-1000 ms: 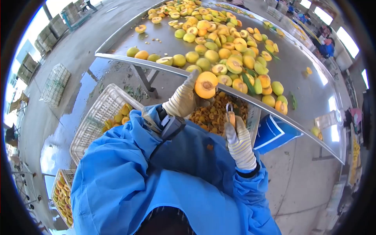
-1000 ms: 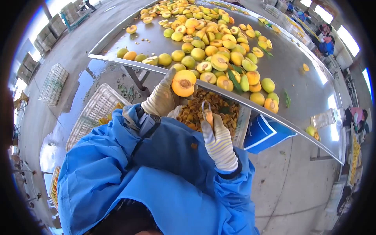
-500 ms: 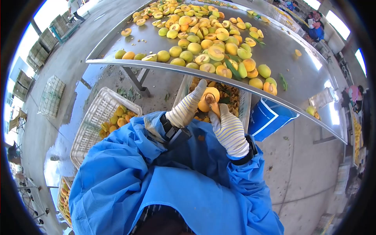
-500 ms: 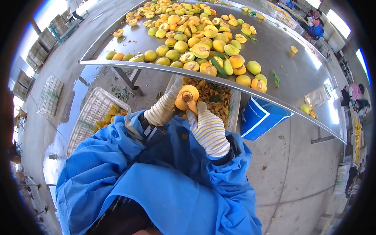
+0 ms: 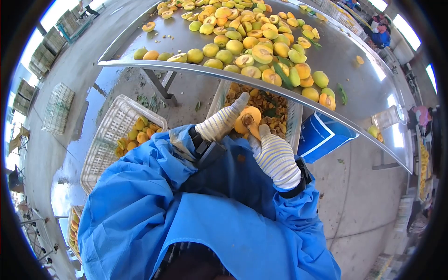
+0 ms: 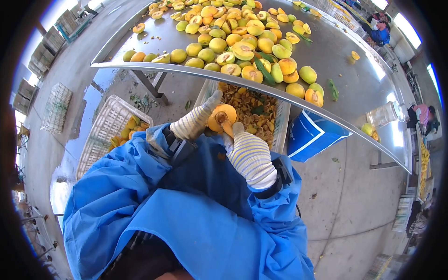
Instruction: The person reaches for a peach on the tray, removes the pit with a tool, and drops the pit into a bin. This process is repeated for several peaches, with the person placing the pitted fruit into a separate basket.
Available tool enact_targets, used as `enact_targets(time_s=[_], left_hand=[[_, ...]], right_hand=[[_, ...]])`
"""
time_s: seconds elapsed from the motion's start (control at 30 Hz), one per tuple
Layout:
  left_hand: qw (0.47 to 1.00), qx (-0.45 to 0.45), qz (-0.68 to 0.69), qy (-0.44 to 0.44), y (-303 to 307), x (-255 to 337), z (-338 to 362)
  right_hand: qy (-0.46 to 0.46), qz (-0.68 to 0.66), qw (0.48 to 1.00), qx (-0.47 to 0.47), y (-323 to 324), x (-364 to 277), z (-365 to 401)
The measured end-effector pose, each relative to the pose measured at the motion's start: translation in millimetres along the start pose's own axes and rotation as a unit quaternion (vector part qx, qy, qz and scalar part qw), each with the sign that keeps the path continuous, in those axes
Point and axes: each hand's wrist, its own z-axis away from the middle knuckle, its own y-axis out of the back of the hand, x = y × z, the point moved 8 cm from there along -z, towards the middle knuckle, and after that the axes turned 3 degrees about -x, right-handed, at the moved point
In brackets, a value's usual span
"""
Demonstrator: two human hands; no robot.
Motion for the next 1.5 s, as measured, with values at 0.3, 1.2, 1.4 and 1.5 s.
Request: enact_targets(time_s=[0.3,1.2,1.4,1.5], left_hand=[[0.962,0.004,0.008,-0.275,-21,16,-10],[0.977,-0.017,0.14,-0.159,-7,17,-7],[0.984,-0.11,0.099,-0.103,-20,23,-4],[0.963,-0.151,0.188,-0.121,-26,25,-2]], right_hand=[[-0.196,-0.528,0.822,-0.087,-21,35,1],[-0.201,-0.751,0.559,-0.289,-55,-26,19],[-0.174,-0.827,0.426,-0.322,-58,-28,22],[-0.147,-0.873,0.332,-0.327,-54,-42,20]])
